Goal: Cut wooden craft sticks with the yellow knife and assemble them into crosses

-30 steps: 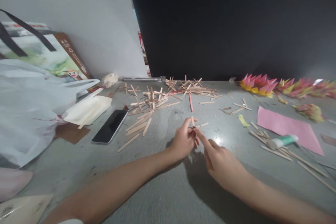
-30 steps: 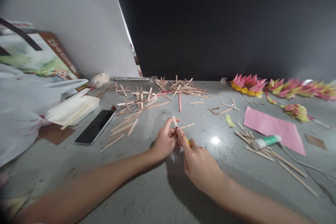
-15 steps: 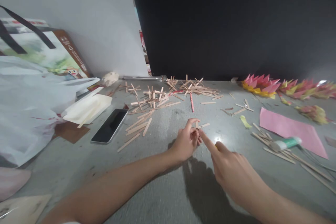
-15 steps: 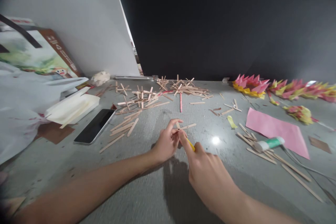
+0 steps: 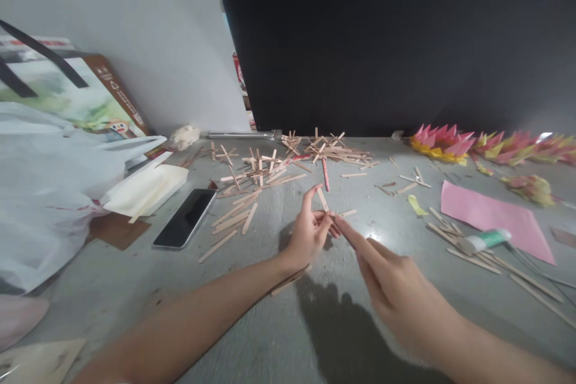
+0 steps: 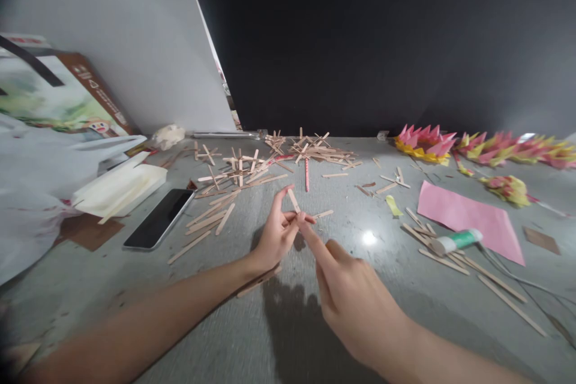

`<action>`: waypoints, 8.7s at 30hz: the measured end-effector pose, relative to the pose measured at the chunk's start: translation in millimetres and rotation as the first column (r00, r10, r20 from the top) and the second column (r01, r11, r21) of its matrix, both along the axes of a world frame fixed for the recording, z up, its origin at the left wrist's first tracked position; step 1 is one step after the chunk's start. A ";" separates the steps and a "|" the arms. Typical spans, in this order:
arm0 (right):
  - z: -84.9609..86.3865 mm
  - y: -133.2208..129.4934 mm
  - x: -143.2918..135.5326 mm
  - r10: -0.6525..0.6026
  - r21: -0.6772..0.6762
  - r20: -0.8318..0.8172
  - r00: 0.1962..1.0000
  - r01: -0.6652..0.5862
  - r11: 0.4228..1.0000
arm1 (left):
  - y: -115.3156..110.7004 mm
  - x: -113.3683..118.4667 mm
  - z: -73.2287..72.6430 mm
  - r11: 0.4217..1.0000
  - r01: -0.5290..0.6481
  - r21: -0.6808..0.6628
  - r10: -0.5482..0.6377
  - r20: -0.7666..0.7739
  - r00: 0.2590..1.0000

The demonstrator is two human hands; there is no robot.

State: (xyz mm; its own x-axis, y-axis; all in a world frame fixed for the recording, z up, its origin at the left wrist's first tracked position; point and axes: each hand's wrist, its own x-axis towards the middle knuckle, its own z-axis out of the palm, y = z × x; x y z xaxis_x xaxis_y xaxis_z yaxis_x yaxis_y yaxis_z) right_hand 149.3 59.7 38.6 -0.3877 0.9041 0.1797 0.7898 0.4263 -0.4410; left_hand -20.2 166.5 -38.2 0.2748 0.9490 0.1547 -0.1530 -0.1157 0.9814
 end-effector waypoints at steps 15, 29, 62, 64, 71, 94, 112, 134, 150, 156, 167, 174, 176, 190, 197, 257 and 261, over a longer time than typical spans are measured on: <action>-10.5 23.4 5.3 -0.051 -0.054 -0.155 0.987 0.043 0.998 | -7.8 1.9 2.3 0.999 0.044 -0.001 -0.043 0.076 0.996; -15.0 24.0 4.5 -0.041 -0.066 -0.130 0.991 0.033 0.997 | -7.2 0.0 -5.8 0.995 0.068 0.073 -0.069 0.011 0.998; -29.9 19.8 -3.2 -0.248 -0.469 -0.440 0.863 0.015 0.883 | -11.1 -0.1 -4.1 0.991 -0.027 0.135 0.047 -0.144 0.989; -31.0 19.8 -3.4 -0.289 -0.524 -0.459 0.840 0.007 0.851 | -11.8 -0.2 -2.8 0.992 -0.024 0.125 0.043 -0.151 0.988; -28.0 22.2 -10.8 -0.462 -0.664 -0.600 0.653 -0.084 0.743 | -13.7 -0.6 2.6 0.992 -0.047 0.116 0.065 -0.152 0.986; -53.3 46.7 9.1 -0.358 -0.439 -0.888 0.290 -0.297 0.848 | -8.4 3.4 6.0 1.000 -0.010 -0.014 0.011 0.061 0.998; -78.5 70.1 22.9 -0.242 -0.256 -0.712 0.659 0.078 0.964 | 0.1 2.4 2.4 0.994 0.040 -0.102 -0.038 0.028 0.999; -71.1 79.7 20.4 -0.364 -0.327 -0.687 0.628 0.180 0.928 | -5.6 2.3 3.0 0.966 0.228 -0.119 -0.247 -0.183 0.952; -71.9 79.6 19.0 -0.379 -0.363 -0.810 0.448 0.125 0.923 | -6.0 -1.1 9.4 0.965 0.210 -0.157 -0.217 -0.031 0.976; -67.3 78.4 16.9 -0.402 -0.376 -0.796 0.453 0.149 0.914 | -8.7 -1.7 10.2 0.955 0.251 -0.158 -0.263 -0.060 0.963; -76.3 77.3 22.5 -0.268 -0.263 -0.707 0.655 0.107 0.959 | -3.7 -2.2 8.7 0.972 0.229 0.051 -0.211 -0.235 0.949; -67.5 77.0 15.3 -0.195 -0.311 -0.764 0.615 -0.086 0.947 | -5.2 1.2 0.0 0.938 0.340 -0.065 -0.345 -0.076 0.936; -68.0 77.0 14.0 -0.198 -0.330 -0.787 0.584 -0.128 0.935 | -5.4 1.6 -0.1 0.946 0.316 -0.073 -0.321 -0.062 0.945; -79.3 86.9 28.5 -0.305 -0.241 -0.689 0.657 0.189 0.952 | -5.6 0.1 12.3 0.965 0.234 -0.118 -0.211 0.180 0.961; -77.2 86.9 26.8 -0.122 -0.081 -0.671 0.731 0.092 0.992 | -4.7 -1.9 12.1 0.964 0.242 -0.112 -0.211 0.235 0.949; -87.9 81.6 29.0 -0.284 -0.248 -0.736 0.615 0.145 0.958 | 2.3 -1.9 9.2 0.760 0.556 -0.337 -0.507 0.226 0.831; -84.5 80.7 38.3 -0.150 -0.101 -0.675 0.722 0.111 0.989 | -3.9 -1.3 10.5 0.850 0.454 -0.268 -0.405 0.219 0.888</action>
State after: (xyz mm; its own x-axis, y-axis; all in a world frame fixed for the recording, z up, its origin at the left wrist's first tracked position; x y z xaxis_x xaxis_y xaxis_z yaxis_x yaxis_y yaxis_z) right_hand 187.6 140.4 -45.9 -0.0568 0.9517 0.3018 0.3169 0.3038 -0.8985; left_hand -21.5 162.6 -27.7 0.6623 0.7477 -0.0485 -0.2648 0.2942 0.9183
